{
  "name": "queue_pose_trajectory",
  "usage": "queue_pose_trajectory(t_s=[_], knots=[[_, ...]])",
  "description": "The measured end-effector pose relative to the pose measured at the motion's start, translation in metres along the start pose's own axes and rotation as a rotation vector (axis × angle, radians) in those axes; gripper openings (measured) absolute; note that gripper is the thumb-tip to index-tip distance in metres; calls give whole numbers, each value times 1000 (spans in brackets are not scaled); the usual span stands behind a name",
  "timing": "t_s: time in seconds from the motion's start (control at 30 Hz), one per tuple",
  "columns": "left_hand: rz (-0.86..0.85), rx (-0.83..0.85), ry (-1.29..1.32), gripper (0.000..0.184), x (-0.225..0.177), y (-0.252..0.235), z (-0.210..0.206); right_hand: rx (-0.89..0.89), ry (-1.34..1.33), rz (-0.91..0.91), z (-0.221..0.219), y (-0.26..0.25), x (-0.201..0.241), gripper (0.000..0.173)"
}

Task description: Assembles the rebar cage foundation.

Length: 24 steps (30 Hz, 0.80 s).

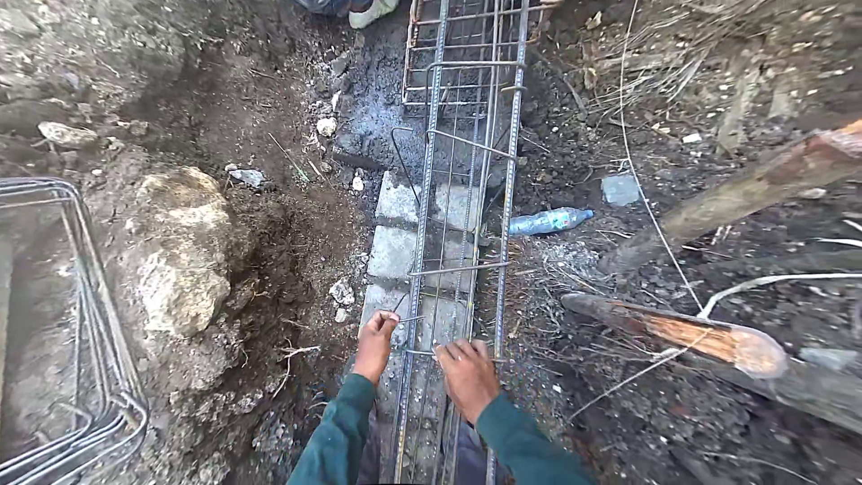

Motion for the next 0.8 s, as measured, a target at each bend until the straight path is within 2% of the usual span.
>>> queue_pose_trajectory(t_s=[0.07, 0.1, 0.23, 0.33, 0.5, 0.6, 0.8], knots=[[-20, -16, -9, 17, -6, -3, 8, -142, -58, 17, 5, 3, 1, 23], [-31, -13, -11, 17, -5, -6, 13, -159, -109, 14, 10, 2, 2, 24], [-60, 119, -29, 20, 1, 0, 12, 83, -329, -147, 37, -16, 0, 31], [-86, 108, 42, 19, 11, 1, 19, 211, -394, -185, 44, -23, -1, 32], [-57, 147, 165, 24, 23, 2, -7, 213, -428, -202, 56, -33, -12, 35], [-16, 162, 289, 19, 31, -2, -11, 189, -405, -202, 62, -36, -16, 33], [-21, 98, 404, 25, 52, 8, -17, 173, -438, -191, 65, -36, -14, 32]])
Point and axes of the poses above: each hand's wrist, its own y-axis away from the middle knuckle, its own z-axis out of the back of the hand, x = y × z, the point moved 7 cm from there along -y, towards the middle knuckle, and after that the axes turned 6 degrees about x, right-handed, at the moved point
